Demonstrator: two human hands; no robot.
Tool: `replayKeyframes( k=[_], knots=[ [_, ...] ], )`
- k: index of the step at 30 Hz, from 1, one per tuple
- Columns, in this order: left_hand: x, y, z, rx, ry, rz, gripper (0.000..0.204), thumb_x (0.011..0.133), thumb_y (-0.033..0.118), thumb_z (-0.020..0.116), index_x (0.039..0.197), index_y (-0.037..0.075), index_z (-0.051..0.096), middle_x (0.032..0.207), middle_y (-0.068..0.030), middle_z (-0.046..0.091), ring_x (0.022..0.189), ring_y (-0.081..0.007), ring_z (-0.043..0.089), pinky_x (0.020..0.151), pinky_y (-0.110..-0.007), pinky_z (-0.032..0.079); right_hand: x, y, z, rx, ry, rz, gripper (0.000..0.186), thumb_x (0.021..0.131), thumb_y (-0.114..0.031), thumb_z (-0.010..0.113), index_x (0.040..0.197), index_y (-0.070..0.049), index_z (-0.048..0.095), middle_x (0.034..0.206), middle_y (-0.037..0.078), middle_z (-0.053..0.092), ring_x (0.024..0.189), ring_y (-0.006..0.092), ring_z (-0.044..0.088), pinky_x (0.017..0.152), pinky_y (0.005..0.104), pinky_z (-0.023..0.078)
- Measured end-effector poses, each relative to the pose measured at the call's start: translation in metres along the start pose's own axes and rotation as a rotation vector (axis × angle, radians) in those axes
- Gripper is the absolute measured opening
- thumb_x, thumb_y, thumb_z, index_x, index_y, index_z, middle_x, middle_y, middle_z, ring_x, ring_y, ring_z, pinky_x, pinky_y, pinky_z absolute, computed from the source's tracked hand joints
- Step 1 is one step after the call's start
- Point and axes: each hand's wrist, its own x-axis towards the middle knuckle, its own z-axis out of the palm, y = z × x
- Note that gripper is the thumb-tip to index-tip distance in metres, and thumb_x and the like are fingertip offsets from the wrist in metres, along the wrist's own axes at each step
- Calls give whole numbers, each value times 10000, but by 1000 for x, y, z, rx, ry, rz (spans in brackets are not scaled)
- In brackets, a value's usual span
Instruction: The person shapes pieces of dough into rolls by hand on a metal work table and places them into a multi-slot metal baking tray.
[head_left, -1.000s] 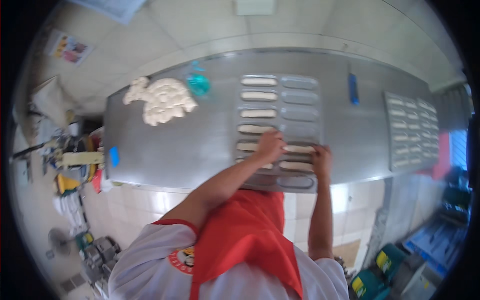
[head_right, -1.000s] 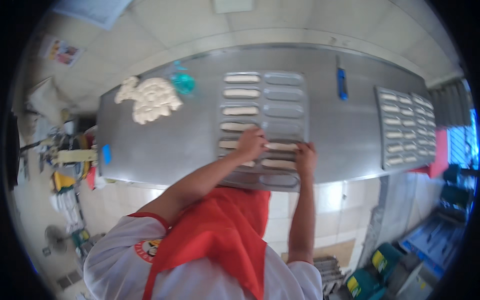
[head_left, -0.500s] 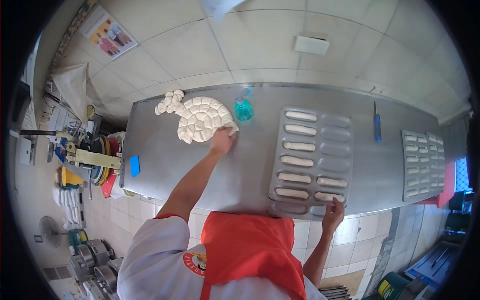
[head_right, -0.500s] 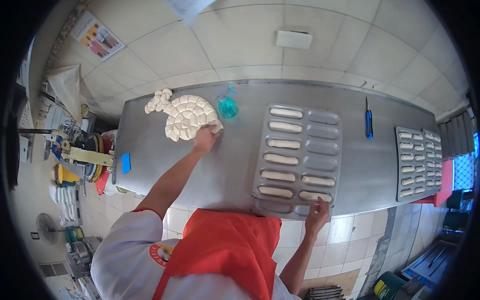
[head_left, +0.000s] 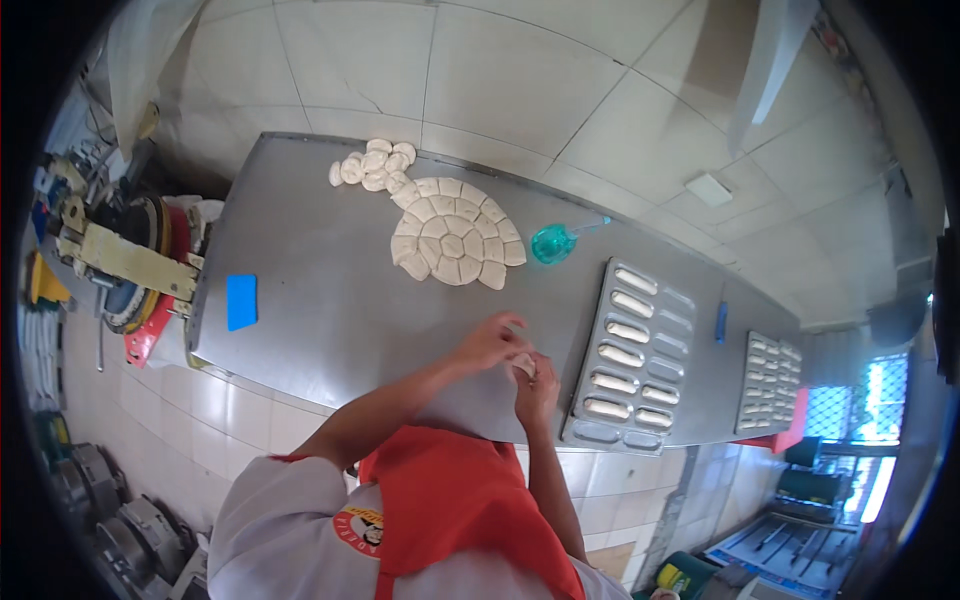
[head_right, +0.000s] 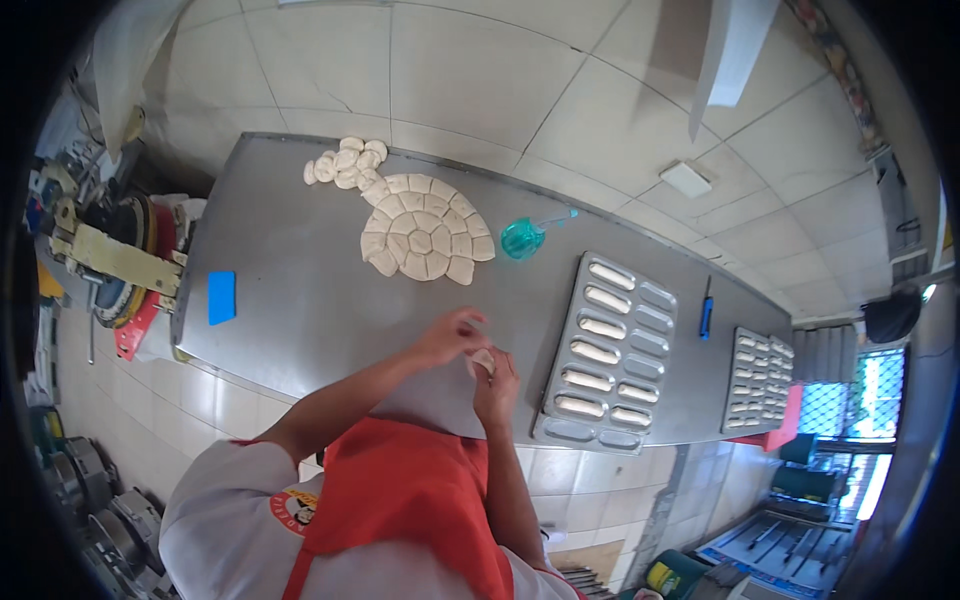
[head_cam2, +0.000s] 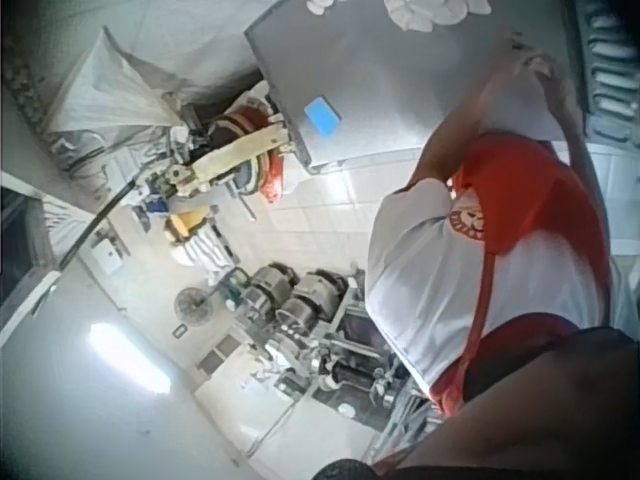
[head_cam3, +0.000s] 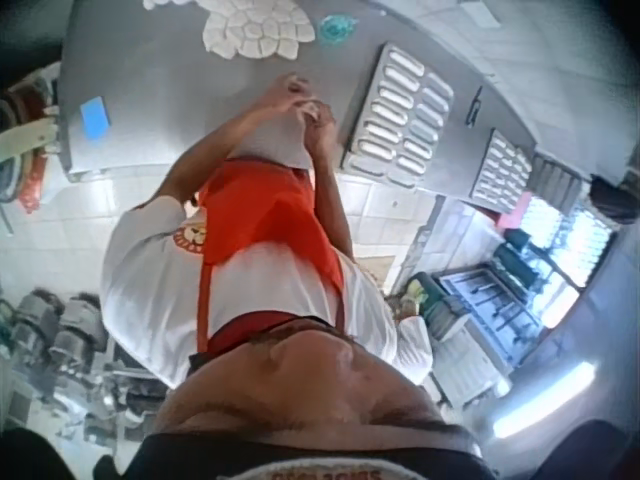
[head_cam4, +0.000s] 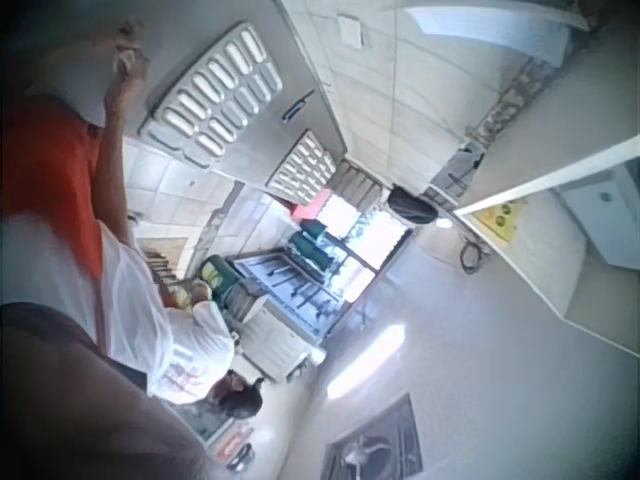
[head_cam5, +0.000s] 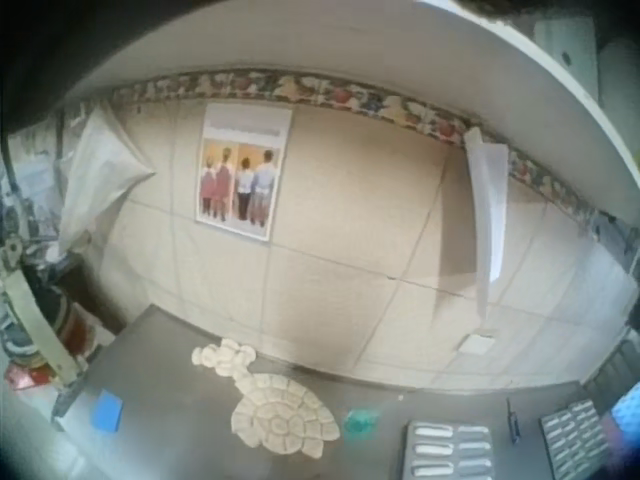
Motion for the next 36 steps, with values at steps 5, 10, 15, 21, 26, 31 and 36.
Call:
replayKeyframes(
  k=[5, 10, 15, 21, 26, 31, 36],
  knots=[
    [-40, -7, 7, 24, 231, -65, 377, 975, 362, 607, 856, 4, 595, 720, -132, 620, 665, -230, 617, 578, -364, 463, 6, -14, 33, 669, 42, 327, 215, 943, -85, 632, 1140, -43, 558, 979, 24, 595, 883, 132, 574, 800, 281, 472],
    [-37, 23, 13, 180, 349, 228, 521, 981, 484, 541, 812, -9, 564, 671, -192, 560, 591, -305, 582, 542, -415, 438, 15, -79, 12, 1113, 124, 548, 275, 1023, -320, 538, 1027, -46, 557, 901, 13, 547, 822, 109, 537, 764, 243, 447],
    [-55, 49, 30, 222, 77, 578, 376, 969, 353, 605, 845, -2, 597, 732, -178, 615, 656, -360, 623, 603, -429, 478, 12, -78, -19, 840, 255, 328, 430, 1038, -409, 487, 795, -59, 551, 726, 13, 511, 706, 111, 542, 637, 289, 421],
    [-59, -54, -18, 607, 428, 225, 284, 939, 207, 614, 1154, 24, 585, 1139, -175, 610, 1018, -364, 603, 886, -423, 495, -38, 13, 34, -494, 66, -310, 287, 938, -232, 621, 1116, -14, 563, 1094, 134, 600, 1043, 320, 559, 931, 512, 409],
    [-98, -64, 8, 804, 103, 299, 426, 895, 135, 614, 1293, 13, 523, 1287, -164, 567, 1196, -355, 536, 1018, -429, 452, -59, 53, 47, -491, -235, -191, 494, 897, -136, 605, 1351, 23, 494, 1388, 209, 529, 1340, 377, 446, 1126, 541, 310],
    [-109, -106, 20, 1052, -36, 512, 490, 888, 157, 591, 1356, 40, 506, 1367, -145, 543, 1231, -313, 535, 1035, -431, 445, -65, 83, 53, -542, -429, -215, 529, 835, -67, 587, 1346, 46, 517, 1393, 201, 535, 1331, 336, 468, 1127, 470, 335],
    [-64, -49, 15, 1040, -309, -71, 427, 874, 232, 632, 1268, 70, 610, 1315, -149, 589, 1178, -290, 583, 995, -446, 466, -15, 70, 31, -525, -602, -16, 483, 796, -126, 649, 1269, -30, 632, 1305, 186, 607, 1139, 317, 619, 961, 391, 477]
  ],
)
